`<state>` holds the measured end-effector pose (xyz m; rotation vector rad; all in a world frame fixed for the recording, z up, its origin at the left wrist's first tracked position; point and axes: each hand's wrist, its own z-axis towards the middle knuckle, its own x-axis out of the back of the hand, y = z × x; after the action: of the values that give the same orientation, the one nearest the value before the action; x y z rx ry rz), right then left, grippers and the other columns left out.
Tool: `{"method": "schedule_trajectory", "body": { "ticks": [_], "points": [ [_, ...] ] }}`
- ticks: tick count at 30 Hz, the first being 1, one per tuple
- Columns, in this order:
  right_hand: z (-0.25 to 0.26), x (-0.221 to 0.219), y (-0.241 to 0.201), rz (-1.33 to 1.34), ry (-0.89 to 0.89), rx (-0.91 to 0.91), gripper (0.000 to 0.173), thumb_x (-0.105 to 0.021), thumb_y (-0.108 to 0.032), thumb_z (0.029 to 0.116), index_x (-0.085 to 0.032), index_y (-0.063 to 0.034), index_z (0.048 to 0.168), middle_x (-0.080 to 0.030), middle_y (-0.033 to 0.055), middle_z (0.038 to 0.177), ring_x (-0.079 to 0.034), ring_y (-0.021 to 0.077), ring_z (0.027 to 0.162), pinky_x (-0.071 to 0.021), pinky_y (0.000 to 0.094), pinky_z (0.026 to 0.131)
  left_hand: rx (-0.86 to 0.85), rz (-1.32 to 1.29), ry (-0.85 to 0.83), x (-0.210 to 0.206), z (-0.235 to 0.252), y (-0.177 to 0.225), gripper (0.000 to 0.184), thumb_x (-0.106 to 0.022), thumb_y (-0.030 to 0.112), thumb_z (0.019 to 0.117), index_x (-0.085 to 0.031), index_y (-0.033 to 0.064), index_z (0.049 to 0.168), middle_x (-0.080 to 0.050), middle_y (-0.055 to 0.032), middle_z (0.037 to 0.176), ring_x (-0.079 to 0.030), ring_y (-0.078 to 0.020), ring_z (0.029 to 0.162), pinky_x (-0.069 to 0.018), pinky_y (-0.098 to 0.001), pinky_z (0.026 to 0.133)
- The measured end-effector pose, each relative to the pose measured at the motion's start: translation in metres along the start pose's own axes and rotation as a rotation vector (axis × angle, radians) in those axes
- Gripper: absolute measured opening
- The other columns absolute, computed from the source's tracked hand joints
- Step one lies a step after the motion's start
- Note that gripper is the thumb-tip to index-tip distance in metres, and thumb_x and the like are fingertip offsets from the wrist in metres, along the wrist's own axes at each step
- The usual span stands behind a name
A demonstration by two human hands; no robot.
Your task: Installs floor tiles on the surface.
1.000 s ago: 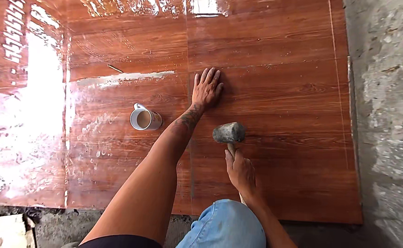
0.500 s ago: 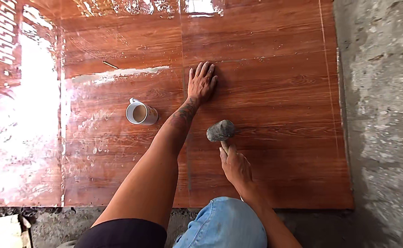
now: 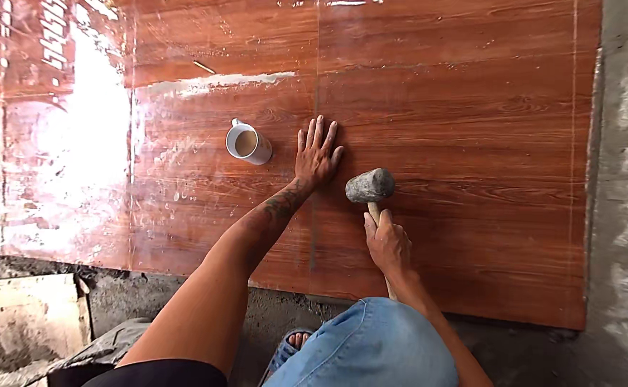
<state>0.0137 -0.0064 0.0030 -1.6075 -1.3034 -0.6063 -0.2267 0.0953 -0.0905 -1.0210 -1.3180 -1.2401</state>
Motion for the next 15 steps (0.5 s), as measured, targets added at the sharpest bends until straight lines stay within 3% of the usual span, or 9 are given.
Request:
{"method": "schedule_trajectory", "body": {
  "ticks": [3, 6, 9, 13, 15],
  "points": [
    [-0.020, -0.013, 0.009, -0.008, 0.071, 0.063, 0.053, -0.043, -0.048, 0.1069, -0.065, 0.0003, 0.110, -0.067, 0.0157, 0.073, -0.072, 0.0354, 0.070, -0.0561, 0.0504, 0.060, 0.029, 0.016, -0.010, 0.001, 0.001, 0.000, 0.066, -0.025, 0.058, 0.1055, -0.029, 0.0267, 0.163, -0.019, -0.0187, 0.170, -0.016, -0.0374, 0.157, -0.0119, -0.0571, 0.127],
    [-0.038, -0.009, 0.012, -0.012, 0.039, 0.064, 0.055, -0.043, -0.051, 0.1070, -0.064, -0.0005, 0.111, -0.065, 0.0150, 0.071, -0.070, 0.0344, 0.067, -0.0553, 0.0495, 0.059, 0.045, 0.026, -0.020, 0.002, 0.003, 0.002, 0.067, -0.024, 0.060, 0.1047, -0.028, 0.0276, 0.164, -0.018, -0.0189, 0.170, -0.015, -0.0406, 0.157, -0.0114, -0.0602, 0.126],
    [-0.059, -0.011, 0.010, -0.022, 0.127, 0.065, 0.055, -0.047, -0.049, 0.1052, -0.068, 0.0019, 0.108, -0.065, 0.0155, 0.066, -0.069, 0.0345, 0.061, -0.0544, 0.0498, 0.055, 0.049, 0.044, -0.020, 0.001, 0.003, 0.002, 0.068, -0.022, 0.061, 0.1046, -0.026, 0.0279, 0.164, -0.018, -0.0179, 0.170, -0.014, -0.0412, 0.157, -0.0111, -0.0625, 0.124],
    [-0.064, -0.030, 0.020, -0.087, 0.099, 0.080, 0.056, -0.049, -0.049, 0.1043, -0.069, 0.0025, 0.112, -0.068, 0.0172, 0.068, -0.071, 0.0371, 0.063, -0.0560, 0.0530, 0.056, 0.032, 0.035, -0.006, -0.002, 0.001, -0.001, 0.068, -0.023, 0.060, 0.1049, -0.027, 0.0265, 0.164, -0.020, -0.0197, 0.170, -0.016, -0.0428, 0.156, -0.0118, -0.0646, 0.123],
    [-0.061, -0.019, 0.017, -0.099, 0.047, 0.072, 0.055, -0.047, -0.051, 0.1047, -0.068, -0.0004, 0.113, -0.067, 0.0166, 0.069, -0.071, 0.0370, 0.065, -0.0555, 0.0530, 0.057, 0.036, 0.039, -0.018, 0.001, 0.005, -0.001, 0.069, -0.022, 0.061, 0.1047, -0.024, 0.0275, 0.164, -0.017, -0.0187, 0.170, -0.015, -0.0424, 0.157, -0.0118, -0.0646, 0.124]
  ]
}}
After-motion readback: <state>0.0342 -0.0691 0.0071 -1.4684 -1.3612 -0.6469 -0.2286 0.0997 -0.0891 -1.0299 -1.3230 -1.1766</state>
